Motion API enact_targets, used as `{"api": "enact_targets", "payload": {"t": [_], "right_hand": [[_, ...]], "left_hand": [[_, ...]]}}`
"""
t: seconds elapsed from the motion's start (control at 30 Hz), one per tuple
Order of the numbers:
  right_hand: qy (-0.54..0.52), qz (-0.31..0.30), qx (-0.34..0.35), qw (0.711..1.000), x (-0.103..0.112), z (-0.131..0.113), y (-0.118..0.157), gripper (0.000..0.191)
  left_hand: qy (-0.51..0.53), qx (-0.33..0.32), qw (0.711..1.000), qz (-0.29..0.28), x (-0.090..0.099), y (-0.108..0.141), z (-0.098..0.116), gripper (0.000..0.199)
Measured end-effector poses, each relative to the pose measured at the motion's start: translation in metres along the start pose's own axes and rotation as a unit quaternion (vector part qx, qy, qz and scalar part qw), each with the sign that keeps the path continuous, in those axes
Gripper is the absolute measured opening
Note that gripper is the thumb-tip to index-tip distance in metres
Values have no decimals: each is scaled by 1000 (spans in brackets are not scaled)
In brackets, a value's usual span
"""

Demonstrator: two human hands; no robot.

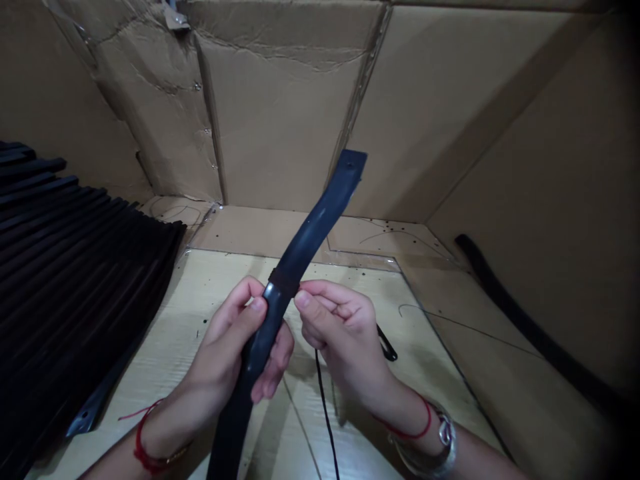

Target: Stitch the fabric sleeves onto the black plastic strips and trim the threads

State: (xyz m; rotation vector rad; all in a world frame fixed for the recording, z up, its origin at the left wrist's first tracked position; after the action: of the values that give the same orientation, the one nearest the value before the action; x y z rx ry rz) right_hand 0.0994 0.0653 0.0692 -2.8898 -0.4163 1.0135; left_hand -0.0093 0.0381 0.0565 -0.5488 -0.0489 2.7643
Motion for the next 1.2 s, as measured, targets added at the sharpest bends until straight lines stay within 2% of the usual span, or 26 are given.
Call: {"api": "enact_targets", "payload": {"t": [0.13, 0.23, 0.27, 0.33, 0.43, 0.53, 0.63, 0.73, 0.87, 0.93, 1.0, 1.07, 1.1, 1.17, 1.2], "right_hand": [[-28, -87, -96, 991, -4, 2, -6, 28], [-7, -93, -104, 990, -4, -2, -8, 28], [6, -77, -98, 992, -3, -4, -8, 26], [31, -48, -82, 995, -2, -8, -7, 20], [55, -26, -63, 996, -4, -11, -4, 13], [70, -8, -43, 997, -4, -12, -3, 10], [72, -23, -25, 997, -4, -11, -4, 11], [45, -73, -35, 996, -4, -7, -5, 15], [-12, -161, -131, 978, -8, 3, -3, 30], [-20, -171, -145, 974, -8, 3, -2, 33], [-9, -153, -129, 980, -8, 0, -2, 31], [0, -119, -105, 987, -7, -3, -3, 27], [5, -98, -95, 991, -7, -3, -2, 26], [13, -56, -83, 995, -6, -4, -2, 25], [19, -39, -79, 996, -6, -4, -1, 24]], "left_hand": [[108, 57, 987, -105, -3, 1, -7, 22], [118, 119, 973, -157, -8, 1, -15, 31], [87, 125, 977, -148, -7, 0, -16, 35], [-4, 111, 989, -95, -2, -3, -16, 40], [-90, 97, 991, -33, 3, -5, -14, 38], [-94, 110, 989, -24, 3, -3, -13, 35], [-57, 115, 991, -37, 1, -1, -11, 37], [37, 117, 987, -104, -4, 2, -12, 40], [190, 141, 940, -246, -14, 10, -16, 50], [189, 172, 931, -261, -15, 12, -19, 58], [103, 169, 958, -207, -12, 10, -17, 62], [-39, 116, 988, -97, -5, 7, -8, 54], [-120, 86, 988, -30, -2, 6, -2, 48], [-273, 38, 958, 81, 3, 7, 10, 38], [-334, 21, 935, 115, 3, 8, 15, 32]]}}
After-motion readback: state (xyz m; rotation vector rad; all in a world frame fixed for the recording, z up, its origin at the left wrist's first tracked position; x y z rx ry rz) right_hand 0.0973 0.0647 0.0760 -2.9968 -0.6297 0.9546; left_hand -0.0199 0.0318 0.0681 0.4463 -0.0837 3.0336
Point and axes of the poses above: each hand's wrist, its own y-axis away from the middle knuckle, its own x-axis out of the back of the hand, z = x × y, the point moved 5 cm from there along -y, towards the middle knuckle, and after that the axes turned 13 degrees about -y, right-handed, at the moved point
